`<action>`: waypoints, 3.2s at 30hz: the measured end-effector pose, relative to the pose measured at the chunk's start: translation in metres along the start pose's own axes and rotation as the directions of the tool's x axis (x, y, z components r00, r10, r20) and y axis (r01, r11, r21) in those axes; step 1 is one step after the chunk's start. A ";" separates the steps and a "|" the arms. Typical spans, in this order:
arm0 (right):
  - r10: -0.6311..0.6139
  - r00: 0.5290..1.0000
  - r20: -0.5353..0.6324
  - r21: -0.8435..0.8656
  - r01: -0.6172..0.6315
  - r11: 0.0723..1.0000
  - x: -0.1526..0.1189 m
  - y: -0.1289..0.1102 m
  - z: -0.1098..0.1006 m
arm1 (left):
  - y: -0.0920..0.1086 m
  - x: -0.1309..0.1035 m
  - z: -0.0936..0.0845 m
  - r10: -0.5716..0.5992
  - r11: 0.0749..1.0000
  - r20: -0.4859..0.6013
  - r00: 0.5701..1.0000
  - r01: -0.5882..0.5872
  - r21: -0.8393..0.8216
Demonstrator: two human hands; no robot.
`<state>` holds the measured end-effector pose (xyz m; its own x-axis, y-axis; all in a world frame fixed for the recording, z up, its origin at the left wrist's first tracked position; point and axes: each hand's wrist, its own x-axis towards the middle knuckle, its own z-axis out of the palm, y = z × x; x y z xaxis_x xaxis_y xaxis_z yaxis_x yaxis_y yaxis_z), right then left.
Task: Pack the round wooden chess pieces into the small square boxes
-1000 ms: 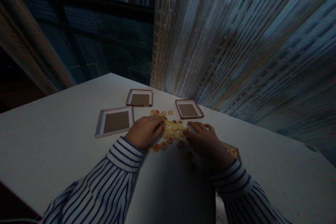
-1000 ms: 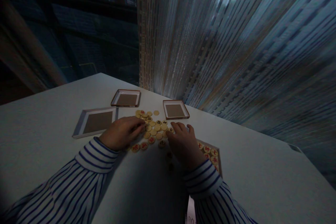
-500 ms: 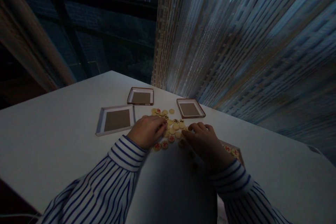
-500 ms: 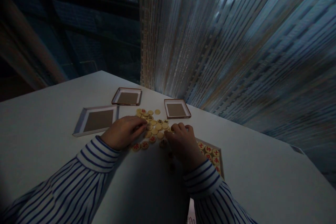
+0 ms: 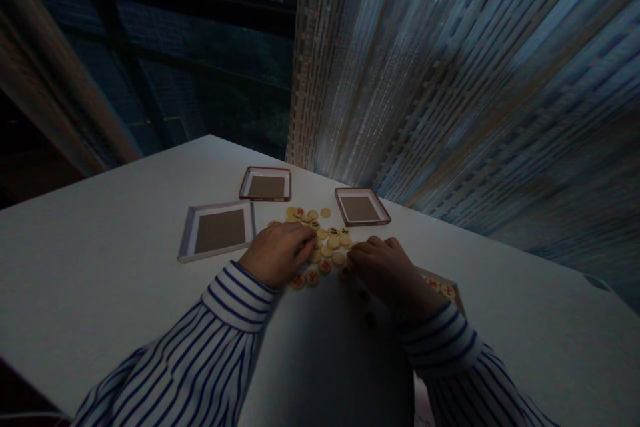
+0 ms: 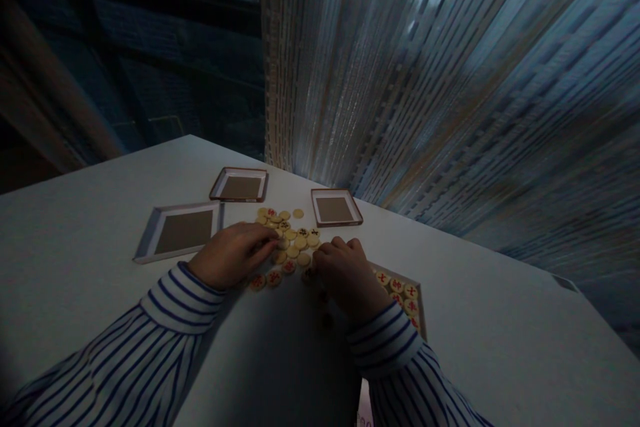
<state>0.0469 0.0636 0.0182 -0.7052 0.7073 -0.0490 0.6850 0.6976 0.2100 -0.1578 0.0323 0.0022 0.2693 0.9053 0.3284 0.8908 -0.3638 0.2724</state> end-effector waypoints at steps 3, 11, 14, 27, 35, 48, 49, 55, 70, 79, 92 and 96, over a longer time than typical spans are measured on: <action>-0.019 1.000 -0.007 0.016 0.019 1.000 0.001 0.003 0.002 | 0.000 0.000 0.000 -0.002 1.000 0.000 1.000 0.002 0.005; 0.043 0.995 -0.091 0.246 -0.019 0.969 0.001 0.012 0.003 | 0.001 0.002 -0.001 0.002 1.000 0.007 1.000 -0.002 0.010; 0.064 0.981 -0.186 0.417 0.020 0.909 0.003 0.015 0.011 | 0.001 0.001 -0.001 0.003 1.000 0.007 1.000 -0.003 0.010; 0.188 0.966 -0.179 0.669 -0.021 0.743 0.001 0.019 0.015 | -0.001 0.001 0.000 0.007 1.000 -0.005 1.000 -0.007 -0.012; 0.154 0.970 -0.188 0.649 0.005 0.761 0.002 0.018 0.011 | 0.000 0.001 0.000 0.014 1.000 0.007 1.000 -0.014 0.009; 0.043 0.997 -0.067 0.342 -0.018 0.939 -0.009 0.023 0.008 | 0.011 -0.003 -0.005 0.038 0.976 0.120 0.992 -0.012 -0.215; 0.046 0.997 -0.054 0.320 -0.026 0.947 -0.009 0.023 0.006 | 0.014 -0.004 -0.006 0.063 0.967 0.177 0.982 -0.016 -0.253; 0.061 0.998 -0.008 0.245 -0.058 0.968 -0.011 0.019 0.002 | 0.035 -0.016 -0.004 0.201 0.963 0.351 0.915 -0.118 -0.243; 0.059 0.992 0.114 0.205 -0.082 0.975 -0.005 0.004 -0.004 | 0.044 -0.016 0.010 0.273 0.961 0.383 0.882 -0.268 -0.067; 0.088 0.984 -0.155 0.517 0.005 0.856 -0.005 0.019 0.003 | 0.028 -0.008 -0.005 0.030 0.999 0.223 0.974 -0.022 -0.040; 0.056 0.982 -0.178 0.481 0.037 0.876 -0.002 0.020 0.011 | 0.007 -0.006 -0.010 -0.123 0.988 0.075 0.990 0.115 0.103; 0.053 0.994 -0.099 0.401 -0.009 0.916 -0.002 0.019 0.014 | 0.009 -0.005 -0.013 -0.155 0.981 0.087 0.984 0.143 0.132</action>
<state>0.0642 0.0772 0.0083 -0.6827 0.7283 0.0594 0.7068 0.6788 -0.1993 -0.1562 0.0221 0.0151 0.1592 0.9663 0.2020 0.9604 -0.1990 0.1951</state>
